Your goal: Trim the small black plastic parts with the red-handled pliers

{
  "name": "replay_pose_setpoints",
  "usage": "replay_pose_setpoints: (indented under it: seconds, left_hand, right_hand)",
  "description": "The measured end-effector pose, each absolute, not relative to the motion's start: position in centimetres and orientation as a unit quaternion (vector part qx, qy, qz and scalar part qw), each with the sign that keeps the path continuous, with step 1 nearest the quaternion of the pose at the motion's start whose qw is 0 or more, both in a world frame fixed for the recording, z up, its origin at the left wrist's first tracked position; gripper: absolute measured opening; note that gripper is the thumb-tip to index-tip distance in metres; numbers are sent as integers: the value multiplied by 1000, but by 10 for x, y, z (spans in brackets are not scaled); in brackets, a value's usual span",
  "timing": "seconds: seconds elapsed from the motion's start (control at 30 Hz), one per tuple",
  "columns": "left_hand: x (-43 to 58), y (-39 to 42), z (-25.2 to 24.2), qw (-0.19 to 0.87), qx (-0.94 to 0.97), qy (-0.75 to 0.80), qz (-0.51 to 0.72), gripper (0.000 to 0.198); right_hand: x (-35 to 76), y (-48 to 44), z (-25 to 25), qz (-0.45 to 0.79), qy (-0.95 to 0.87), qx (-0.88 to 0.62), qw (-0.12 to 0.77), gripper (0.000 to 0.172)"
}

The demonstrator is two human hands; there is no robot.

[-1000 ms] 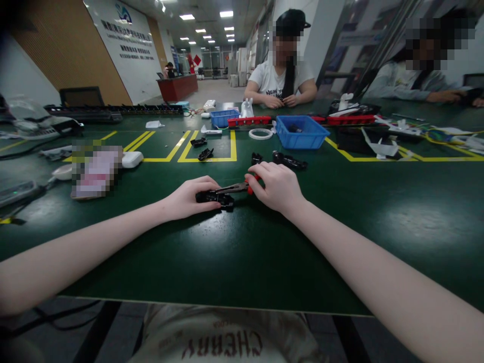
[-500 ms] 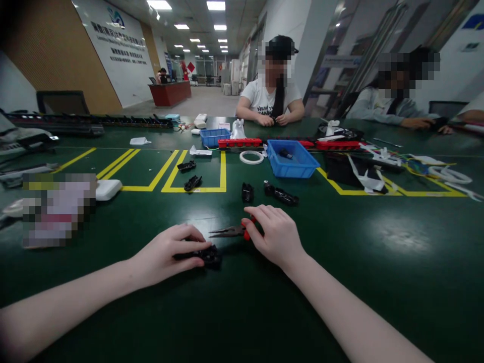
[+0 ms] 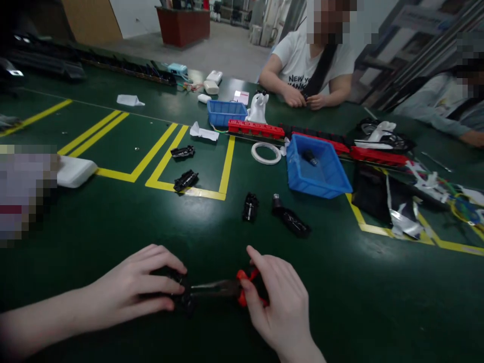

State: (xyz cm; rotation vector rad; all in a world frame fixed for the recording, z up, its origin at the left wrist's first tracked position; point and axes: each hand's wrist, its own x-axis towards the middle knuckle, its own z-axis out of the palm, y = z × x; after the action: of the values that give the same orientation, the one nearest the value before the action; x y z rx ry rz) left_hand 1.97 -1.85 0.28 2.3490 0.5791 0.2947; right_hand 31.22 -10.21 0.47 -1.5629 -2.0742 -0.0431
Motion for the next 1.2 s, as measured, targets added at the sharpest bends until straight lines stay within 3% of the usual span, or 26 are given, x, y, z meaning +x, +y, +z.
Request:
replay_pose_setpoints:
  seconds: [0.3,0.8,1.2]
  left_hand:
    - [13,-19,-2,355,901,208,136,17]
    - [19,-21,8,358,896,219,143,13]
    - [21,-25,9,398,873,251,130,15]
  right_hand:
    - [303,-106,9,18,-726,-616,306,17]
    - [302,-104,19,-19,-762,-580,289,21]
    - [307,-104,16,29,-750,-596,285,22]
